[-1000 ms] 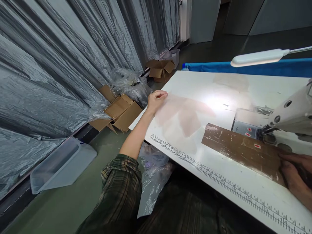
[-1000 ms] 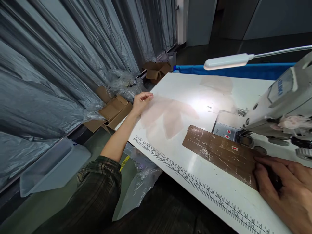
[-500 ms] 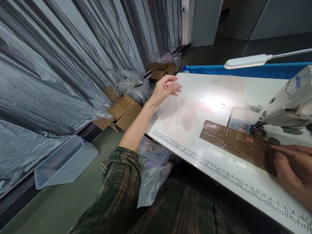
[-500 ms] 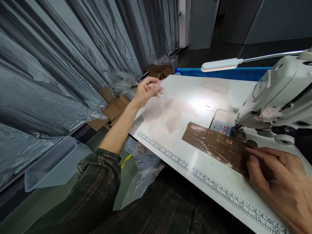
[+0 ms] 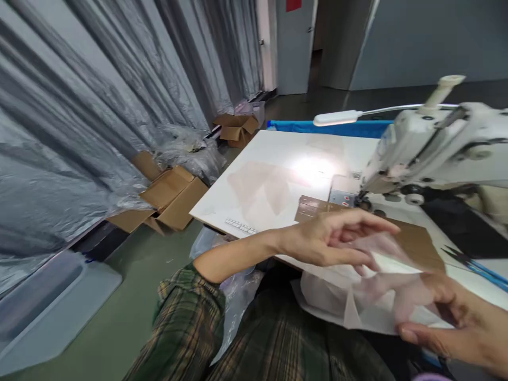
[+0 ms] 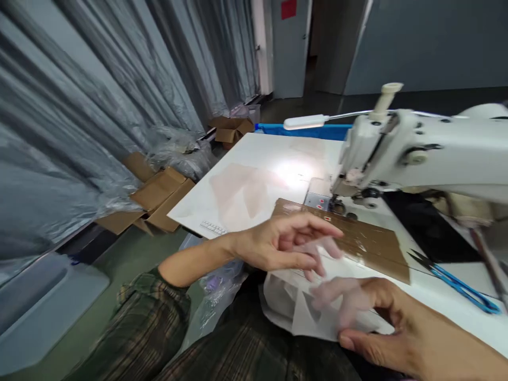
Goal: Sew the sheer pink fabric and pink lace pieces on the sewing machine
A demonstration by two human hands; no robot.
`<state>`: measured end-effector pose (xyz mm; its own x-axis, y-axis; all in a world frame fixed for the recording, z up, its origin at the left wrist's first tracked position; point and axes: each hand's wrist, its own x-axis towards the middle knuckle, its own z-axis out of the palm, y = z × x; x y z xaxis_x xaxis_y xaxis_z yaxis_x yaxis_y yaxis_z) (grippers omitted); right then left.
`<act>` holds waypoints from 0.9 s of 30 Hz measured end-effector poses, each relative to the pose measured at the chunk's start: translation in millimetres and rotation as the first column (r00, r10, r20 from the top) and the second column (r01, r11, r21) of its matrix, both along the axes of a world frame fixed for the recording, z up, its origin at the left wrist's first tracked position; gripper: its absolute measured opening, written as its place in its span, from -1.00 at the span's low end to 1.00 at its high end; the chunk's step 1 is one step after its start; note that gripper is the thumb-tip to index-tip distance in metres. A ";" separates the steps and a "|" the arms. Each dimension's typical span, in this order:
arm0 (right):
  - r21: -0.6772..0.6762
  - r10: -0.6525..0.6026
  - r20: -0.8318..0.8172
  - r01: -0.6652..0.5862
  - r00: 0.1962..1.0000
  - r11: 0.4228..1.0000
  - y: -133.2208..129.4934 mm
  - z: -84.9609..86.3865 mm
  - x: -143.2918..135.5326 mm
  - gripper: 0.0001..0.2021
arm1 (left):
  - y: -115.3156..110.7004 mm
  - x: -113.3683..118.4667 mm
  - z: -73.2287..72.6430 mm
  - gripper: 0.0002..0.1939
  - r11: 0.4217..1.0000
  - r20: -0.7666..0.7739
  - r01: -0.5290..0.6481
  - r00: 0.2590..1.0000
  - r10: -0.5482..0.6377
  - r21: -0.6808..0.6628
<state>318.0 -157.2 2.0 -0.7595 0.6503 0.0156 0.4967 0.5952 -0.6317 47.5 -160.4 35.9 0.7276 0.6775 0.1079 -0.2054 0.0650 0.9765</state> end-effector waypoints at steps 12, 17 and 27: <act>-0.737 -0.315 -0.034 0.189 0.948 0.649 70.2 -5.5 -28.3 -0.48 | 86.3 -5.9 -43.9 -0.68 0.971 -0.458 -0.233 0.859 0.227 0.044; -0.661 -0.504 -0.098 0.322 0.858 0.677 88.1 -15.1 -34.4 -0.45 | 107.4 -18.6 -54.4 -0.73 0.915 -0.421 -0.404 0.827 0.373 0.017; -0.657 -0.683 -0.168 0.436 0.710 0.615 92.6 -27.2 -39.4 -0.40 | 107.0 -19.3 -58.3 -0.87 0.742 -0.154 -0.621 0.783 0.603 -0.251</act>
<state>278.7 -64.6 -25.2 -0.2476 0.9251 -0.2880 0.2632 -0.2218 -0.9389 28.2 -53.4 -22.4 0.1446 0.9731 -0.1791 -0.2368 0.2098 0.9486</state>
